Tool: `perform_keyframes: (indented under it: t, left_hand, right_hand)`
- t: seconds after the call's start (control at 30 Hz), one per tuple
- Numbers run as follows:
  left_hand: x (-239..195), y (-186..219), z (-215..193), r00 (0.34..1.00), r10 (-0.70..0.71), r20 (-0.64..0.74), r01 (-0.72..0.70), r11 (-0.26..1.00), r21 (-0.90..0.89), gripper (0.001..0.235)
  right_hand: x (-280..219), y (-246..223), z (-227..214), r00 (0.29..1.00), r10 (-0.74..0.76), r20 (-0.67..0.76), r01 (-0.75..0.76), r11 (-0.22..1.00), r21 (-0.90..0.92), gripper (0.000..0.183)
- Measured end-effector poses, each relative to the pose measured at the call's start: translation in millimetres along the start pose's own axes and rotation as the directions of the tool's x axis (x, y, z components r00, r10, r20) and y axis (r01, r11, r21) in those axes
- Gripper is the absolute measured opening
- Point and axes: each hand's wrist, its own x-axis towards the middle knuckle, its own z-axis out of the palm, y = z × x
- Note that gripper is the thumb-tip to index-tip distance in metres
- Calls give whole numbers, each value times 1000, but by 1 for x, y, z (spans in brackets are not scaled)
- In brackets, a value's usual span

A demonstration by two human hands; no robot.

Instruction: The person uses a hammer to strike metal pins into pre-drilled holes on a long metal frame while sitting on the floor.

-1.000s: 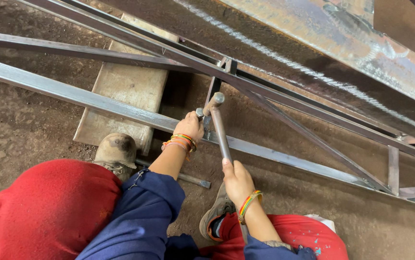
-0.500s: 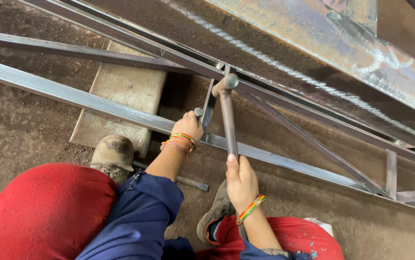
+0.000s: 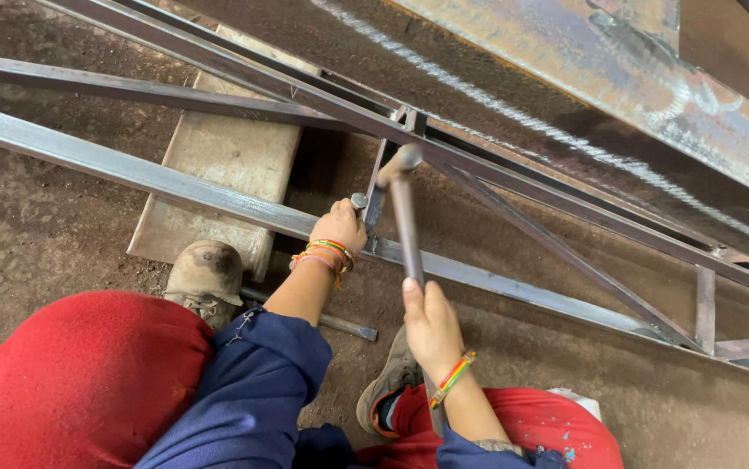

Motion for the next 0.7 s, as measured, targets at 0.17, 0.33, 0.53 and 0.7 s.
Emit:
perform_keyframes:
  t: [0.17, 0.33, 0.53, 0.7]
  left_hand:
    - [-2, 0, -4, 1000, -12, 3, 12, 1000, -7, 32]
    - [-3, -2, -13, 998, -32, -60, 30, 999, -29, 35]
    - [3, -10, -12, 999, -5, -34, 6, 999, 44, 34]
    - [0, -18, -4, 998, 25, -50, -26, 1000, -15, 33]
  right_hand:
    - [-2, -3, 5, 944, 288, 160, -322, 908, 269, 39]
    - [-9, -25, -5, 963, 227, 145, -269, 844, 464, 38]
    - [-9, -34, -11, 993, 119, 13, -110, 861, 496, 39]
    - [6, -17, 3, 998, -34, -43, 33, 999, -28, 47]
